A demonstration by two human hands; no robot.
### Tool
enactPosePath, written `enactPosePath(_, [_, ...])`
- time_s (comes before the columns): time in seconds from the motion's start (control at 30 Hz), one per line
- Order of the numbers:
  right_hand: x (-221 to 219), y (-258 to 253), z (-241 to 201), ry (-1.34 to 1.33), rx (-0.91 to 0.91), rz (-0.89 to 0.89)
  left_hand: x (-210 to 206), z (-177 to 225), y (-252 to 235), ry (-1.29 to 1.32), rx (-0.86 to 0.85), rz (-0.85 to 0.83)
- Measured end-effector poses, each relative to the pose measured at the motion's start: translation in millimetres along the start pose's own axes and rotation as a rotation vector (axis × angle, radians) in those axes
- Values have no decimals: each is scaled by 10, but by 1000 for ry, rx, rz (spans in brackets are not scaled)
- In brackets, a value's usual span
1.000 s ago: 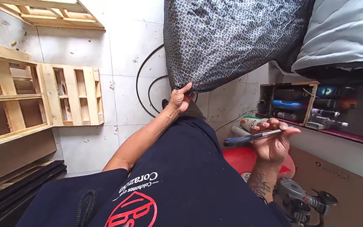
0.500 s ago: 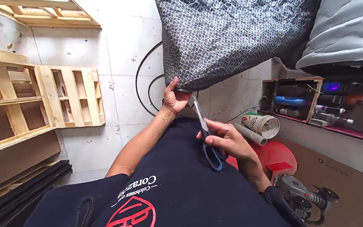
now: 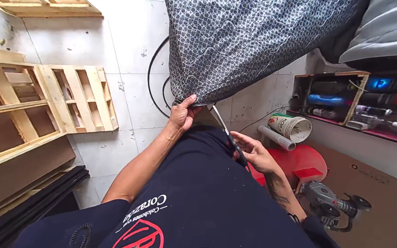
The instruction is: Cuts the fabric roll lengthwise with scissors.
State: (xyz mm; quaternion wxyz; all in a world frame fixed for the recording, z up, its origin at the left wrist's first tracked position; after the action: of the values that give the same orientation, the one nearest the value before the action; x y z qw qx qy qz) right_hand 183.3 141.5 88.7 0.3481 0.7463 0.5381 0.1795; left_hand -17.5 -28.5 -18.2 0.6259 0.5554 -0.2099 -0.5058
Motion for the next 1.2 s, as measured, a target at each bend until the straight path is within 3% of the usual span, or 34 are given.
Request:
enactPosePath(0.2, [-201, -285, 409, -76, 144, 55, -29, 36, 89, -22, -25, -11])
enactPosePath(0.37, [-508, -656, 263, -165, 233, 116, -32, 43, 119, -51, -57, -14])
enactPosePath(0.7, [-509, -631, 271, -181, 203, 206, -12, 60, 82, -102, -120, -77])
enactPosePath(1.2, [-547, -1031, 3, -187, 191, 234, 74, 173, 26, -216, -131, -82])
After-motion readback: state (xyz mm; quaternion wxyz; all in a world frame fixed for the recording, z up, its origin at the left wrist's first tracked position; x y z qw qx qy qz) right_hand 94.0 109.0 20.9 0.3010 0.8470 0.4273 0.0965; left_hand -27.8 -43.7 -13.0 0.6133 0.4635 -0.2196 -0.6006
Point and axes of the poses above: each hand's wrist, its own y-axis away from the middle knuckle, its own x-axis out of the back of the hand, z = x × y, the point moved 4 cm from there along -y, towards the middle knuckle, and after that the axes turned 15 degrees about z, right-handed, at the moved point
